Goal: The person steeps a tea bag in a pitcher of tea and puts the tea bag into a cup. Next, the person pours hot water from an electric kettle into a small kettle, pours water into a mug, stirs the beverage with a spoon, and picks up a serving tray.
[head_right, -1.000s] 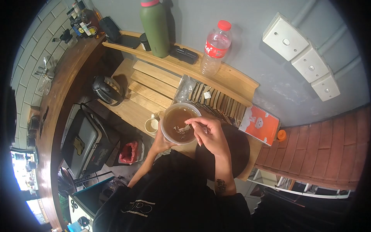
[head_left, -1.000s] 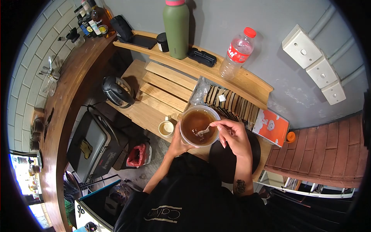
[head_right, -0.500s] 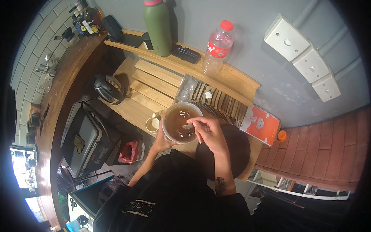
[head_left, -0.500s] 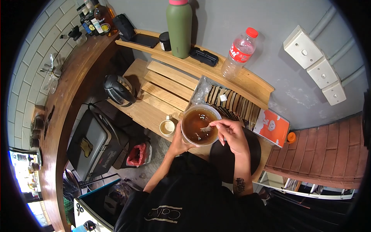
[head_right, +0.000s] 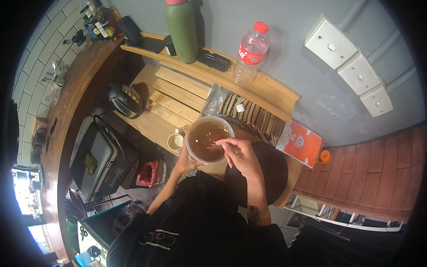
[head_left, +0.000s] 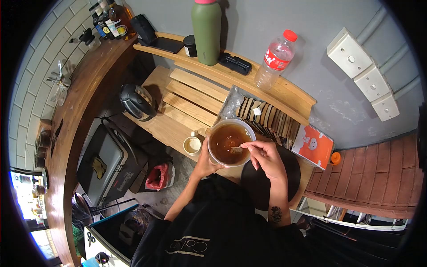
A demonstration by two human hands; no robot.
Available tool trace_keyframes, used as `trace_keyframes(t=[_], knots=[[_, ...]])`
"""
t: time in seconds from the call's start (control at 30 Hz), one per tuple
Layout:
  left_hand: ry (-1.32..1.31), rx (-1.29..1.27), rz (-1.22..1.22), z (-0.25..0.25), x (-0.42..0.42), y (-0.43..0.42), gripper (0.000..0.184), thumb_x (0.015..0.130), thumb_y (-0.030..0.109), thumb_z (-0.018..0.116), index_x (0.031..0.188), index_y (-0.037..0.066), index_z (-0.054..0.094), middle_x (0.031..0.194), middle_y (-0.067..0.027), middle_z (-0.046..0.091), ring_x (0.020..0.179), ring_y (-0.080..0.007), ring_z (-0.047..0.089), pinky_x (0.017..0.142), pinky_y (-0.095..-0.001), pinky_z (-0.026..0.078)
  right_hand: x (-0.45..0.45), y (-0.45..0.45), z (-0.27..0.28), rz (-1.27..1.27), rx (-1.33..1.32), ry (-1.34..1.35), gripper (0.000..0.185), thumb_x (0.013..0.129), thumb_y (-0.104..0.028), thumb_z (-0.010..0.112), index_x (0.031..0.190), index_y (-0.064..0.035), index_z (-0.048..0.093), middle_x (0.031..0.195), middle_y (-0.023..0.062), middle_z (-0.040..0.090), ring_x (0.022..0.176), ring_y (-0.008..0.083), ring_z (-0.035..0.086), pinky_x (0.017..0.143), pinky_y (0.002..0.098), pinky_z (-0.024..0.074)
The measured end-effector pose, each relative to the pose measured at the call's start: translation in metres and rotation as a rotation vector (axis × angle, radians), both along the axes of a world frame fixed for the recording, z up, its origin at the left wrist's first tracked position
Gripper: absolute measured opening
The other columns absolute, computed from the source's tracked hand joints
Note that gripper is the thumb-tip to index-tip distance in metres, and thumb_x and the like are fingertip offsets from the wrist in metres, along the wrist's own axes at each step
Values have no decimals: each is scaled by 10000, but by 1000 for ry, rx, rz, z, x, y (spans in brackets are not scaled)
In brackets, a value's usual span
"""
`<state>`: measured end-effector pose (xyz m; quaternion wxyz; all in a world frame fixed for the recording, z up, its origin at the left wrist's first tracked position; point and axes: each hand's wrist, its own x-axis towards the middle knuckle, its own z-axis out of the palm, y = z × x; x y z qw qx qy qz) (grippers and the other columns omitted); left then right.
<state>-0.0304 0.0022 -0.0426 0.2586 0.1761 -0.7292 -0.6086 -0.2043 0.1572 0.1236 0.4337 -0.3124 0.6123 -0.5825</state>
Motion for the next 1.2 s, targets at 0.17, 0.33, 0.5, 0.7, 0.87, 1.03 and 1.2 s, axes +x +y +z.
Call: trace_keyframes(t=[0.17,0.33,0.5,0.7,0.87,1.03,1.2], knots=[[-3,-15,-7,-1,0,-1,1420,529,241,1031,1591,-1,121,1564,-193,376,1464,-317,387,1197,-448,354,1,4,23,-27,-94,23,245,1054,-102,559,1170,69,690,638,-10,550,504,46,472,461,211,386],[38,24,-18,0,-3,0,1418,533,237,1030,1593,8,117,1563,-188,377,1466,-310,385,1197,-446,356,1,-1,7,24,-71,14,249,1050,-86,560,1189,73,690,649,-15,541,517,39,467,473,216,385],[7,50,-5,0,1,0,1417,531,238,1031,1592,7,121,1561,-188,386,1460,-310,395,1198,-446,356,2,-1,11,73,-68,-14,271,1060,-102,541,1198,79,687,672,-7,554,531,58,492,475,219,410],[17,56,-5,2,-1,1,1406,525,235,1033,1589,7,142,1556,-187,390,1457,-309,398,1196,-445,359,-2,-2,16,107,-136,37,309,1083,-120,488,1285,50,649,668,2,533,547,76,504,493,224,426],[11,-2,11,1,-1,-1,1394,520,230,1034,1583,8,160,1542,-181,402,1450,-305,402,1198,-441,357,-1,-6,4,215,-98,-31,328,1092,-143,474,1320,38,626,698,14,550,598,81,532,566,249,469],[14,97,8,0,-1,1,1386,516,217,1036,1579,10,171,1542,-171,403,1442,-294,409,1190,-434,366,-2,-6,20,174,-202,-31,341,1098,-148,457,1321,54,618,758,65,632,672,130,623,645,276,531],[50,78,4,3,-3,1,1386,520,218,1036,1580,11,167,1543,-173,403,1444,-299,410,1189,-435,366,-1,-8,-8,176,-106,-29,336,1102,-184,474,1324,20,622,895,108,730,842,143,699,759,274,558]])
